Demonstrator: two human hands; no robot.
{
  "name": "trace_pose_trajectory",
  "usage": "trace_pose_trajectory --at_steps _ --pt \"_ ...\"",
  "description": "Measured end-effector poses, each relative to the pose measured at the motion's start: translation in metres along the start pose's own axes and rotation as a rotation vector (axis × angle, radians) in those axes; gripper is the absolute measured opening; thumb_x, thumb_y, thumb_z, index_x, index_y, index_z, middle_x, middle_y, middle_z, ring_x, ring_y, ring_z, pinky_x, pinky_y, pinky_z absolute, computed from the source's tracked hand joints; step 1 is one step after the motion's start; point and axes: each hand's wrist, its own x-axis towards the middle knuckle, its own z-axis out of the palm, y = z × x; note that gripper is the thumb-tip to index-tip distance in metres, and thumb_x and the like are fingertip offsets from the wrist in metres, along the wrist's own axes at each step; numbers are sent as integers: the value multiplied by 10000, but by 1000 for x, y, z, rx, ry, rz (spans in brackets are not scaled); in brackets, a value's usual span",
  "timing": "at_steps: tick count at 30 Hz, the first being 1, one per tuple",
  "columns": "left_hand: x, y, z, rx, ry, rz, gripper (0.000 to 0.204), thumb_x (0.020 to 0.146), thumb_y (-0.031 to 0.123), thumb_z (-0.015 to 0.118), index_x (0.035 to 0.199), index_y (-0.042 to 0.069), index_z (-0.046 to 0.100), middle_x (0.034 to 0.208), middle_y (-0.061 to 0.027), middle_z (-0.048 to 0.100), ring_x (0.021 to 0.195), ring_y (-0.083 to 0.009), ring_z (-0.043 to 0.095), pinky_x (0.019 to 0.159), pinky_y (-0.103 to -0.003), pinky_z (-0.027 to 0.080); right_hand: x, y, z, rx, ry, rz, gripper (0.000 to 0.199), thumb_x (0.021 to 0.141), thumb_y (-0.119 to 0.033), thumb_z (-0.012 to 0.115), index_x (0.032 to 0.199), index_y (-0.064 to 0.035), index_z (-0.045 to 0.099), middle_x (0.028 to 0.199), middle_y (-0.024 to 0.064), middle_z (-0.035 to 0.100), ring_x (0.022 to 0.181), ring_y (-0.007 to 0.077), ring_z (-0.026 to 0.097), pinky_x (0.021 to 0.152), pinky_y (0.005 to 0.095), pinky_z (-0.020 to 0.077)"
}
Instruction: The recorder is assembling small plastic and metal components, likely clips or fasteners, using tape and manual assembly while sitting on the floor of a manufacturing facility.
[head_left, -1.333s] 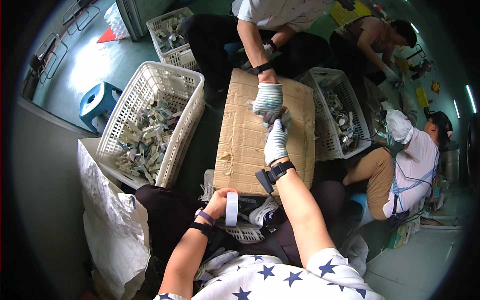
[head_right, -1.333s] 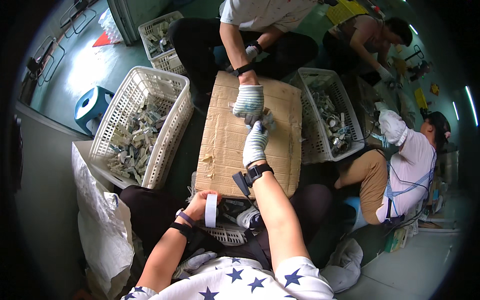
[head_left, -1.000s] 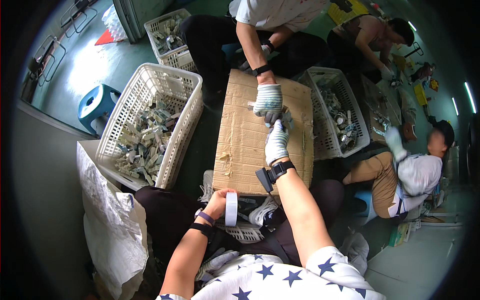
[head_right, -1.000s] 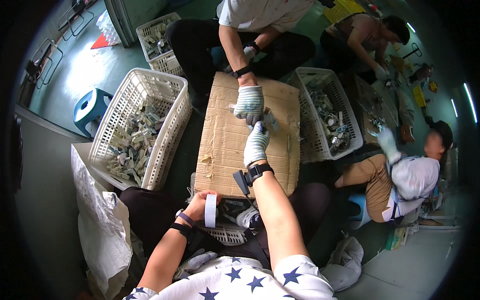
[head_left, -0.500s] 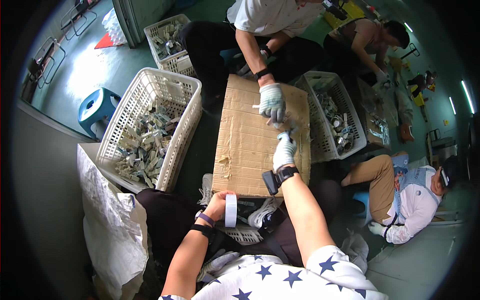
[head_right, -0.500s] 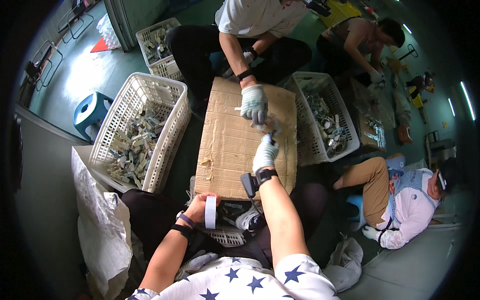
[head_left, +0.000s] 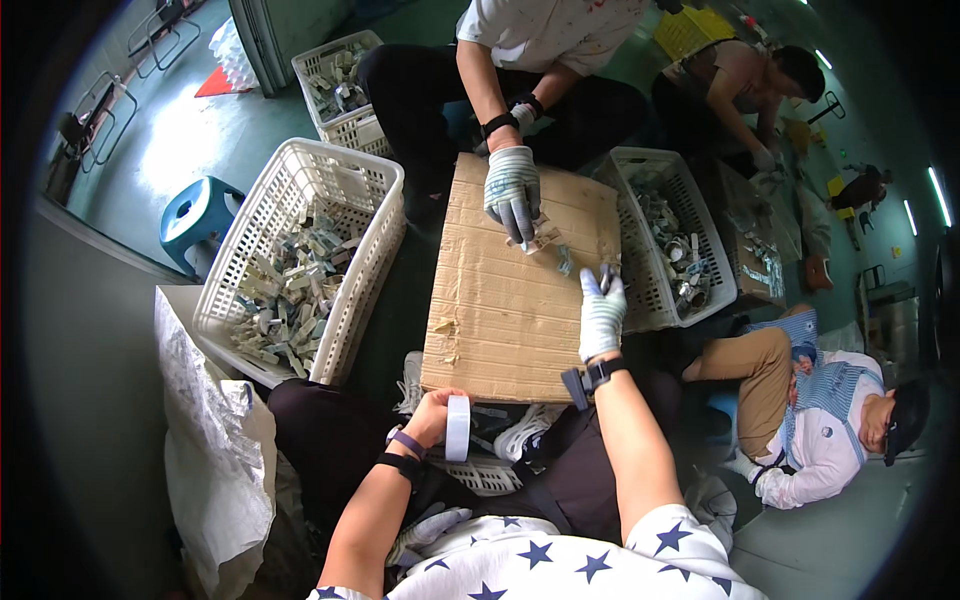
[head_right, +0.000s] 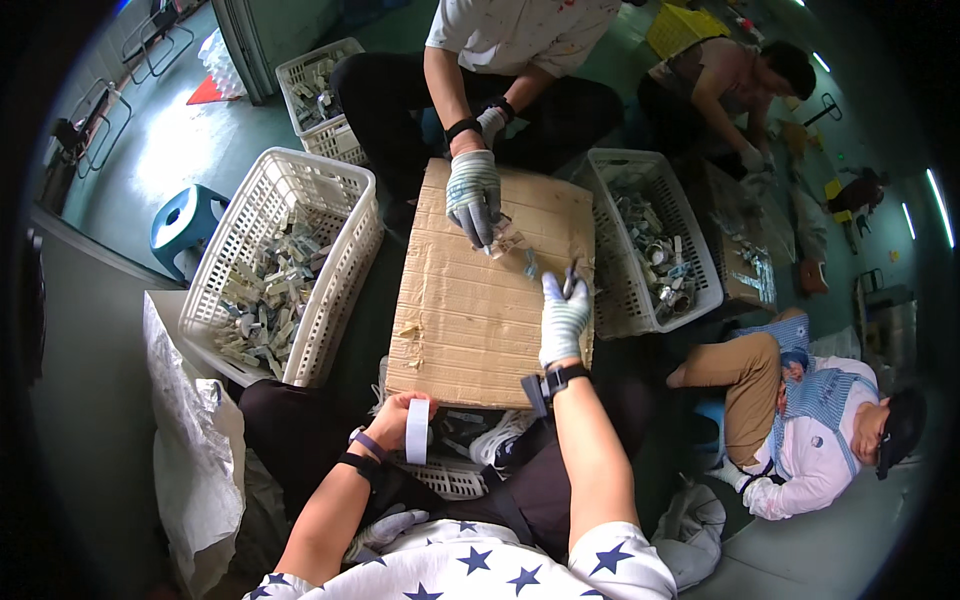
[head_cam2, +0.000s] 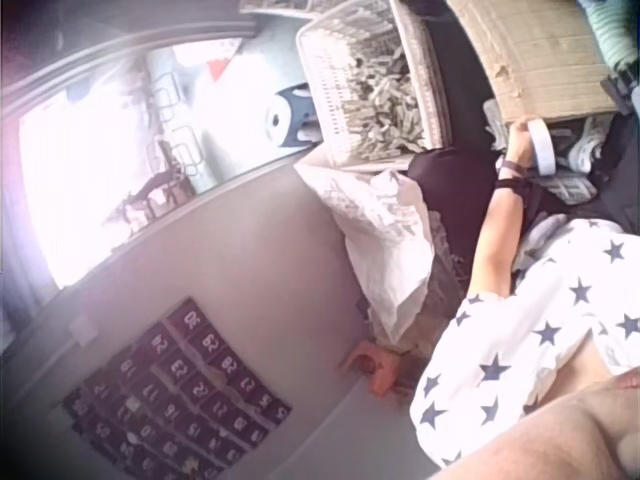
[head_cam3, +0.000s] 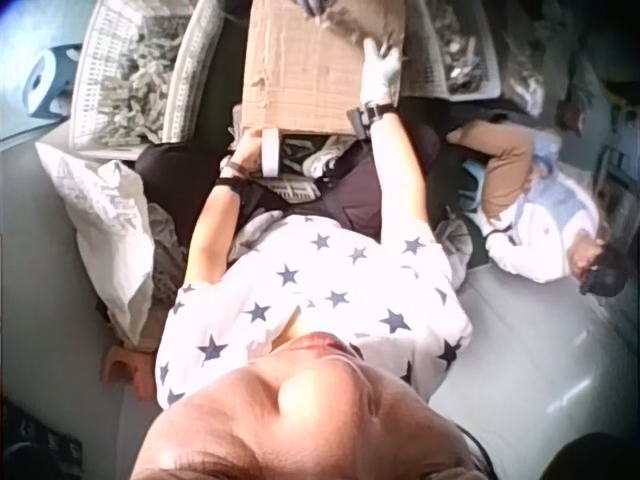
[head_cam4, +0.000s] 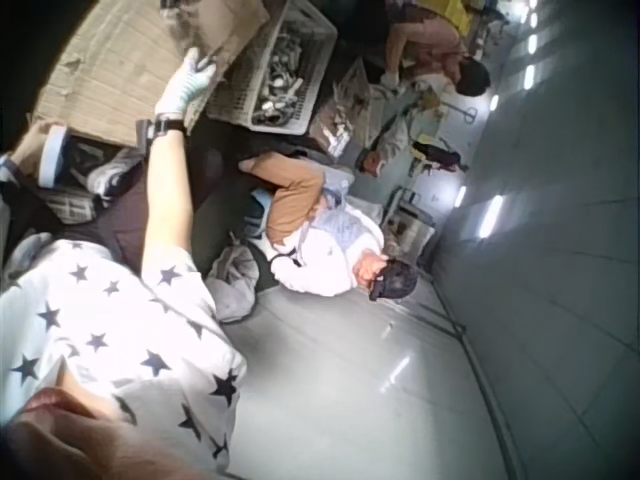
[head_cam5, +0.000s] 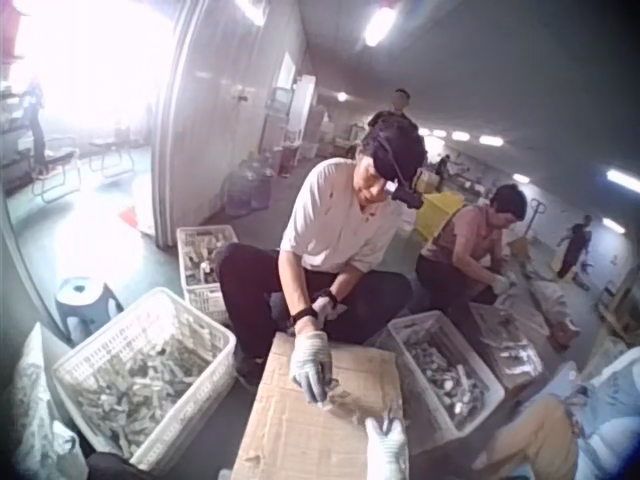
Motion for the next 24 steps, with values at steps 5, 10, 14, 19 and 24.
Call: trace_pose_trajectory --at_steps 5,10,14,19,24 --pt "0 2 3 -33 -33 -4 67 815 27 635 880 34 649 770 10 627 650 -78 569 573 -237 469 20 0 44 -173 -169 -98 521 747 -190 739 1165 9 500 1086 153 608 1041 239 577 858 344 464" --pt "1 1 5 -38 -13 1 53 825 58 647 876 42 651 772 11 628 657 -77 568 575 -235 469 28 23 49 -535 -244 -35 540 708 -217 734 1161 -23 513 993 189 638 919 336 620 816 382 489" --pt "1 -2 0 -55 -11 -11 61 819 56 656 879 45 653 780 10 632 664 -78 570 580 -236 470 20 18 47 -558 -236 -229 492 711 -222 718 1138 -65 530 1027 169 620 917 354 604 791 416 492" --pt "0 -2 1 8 4 -3 85 820 70 661 901 46 653 808 4 639 692 -87 578 606 -244 477 23 3 35 -679 -250 -205 314 766 -187 640 1052 -78 571 927 192 619 837 363 605 720 429 482" --pt "5 0 13 13 -31 14 50 843 62 629 886 39 642 820 -22 628 712 -111 583 616 -237 474 52 32 -18 -253 -193 -183 167 827 -127 605 957 -23 596 751 102 623 650 175 557 633 318 463"
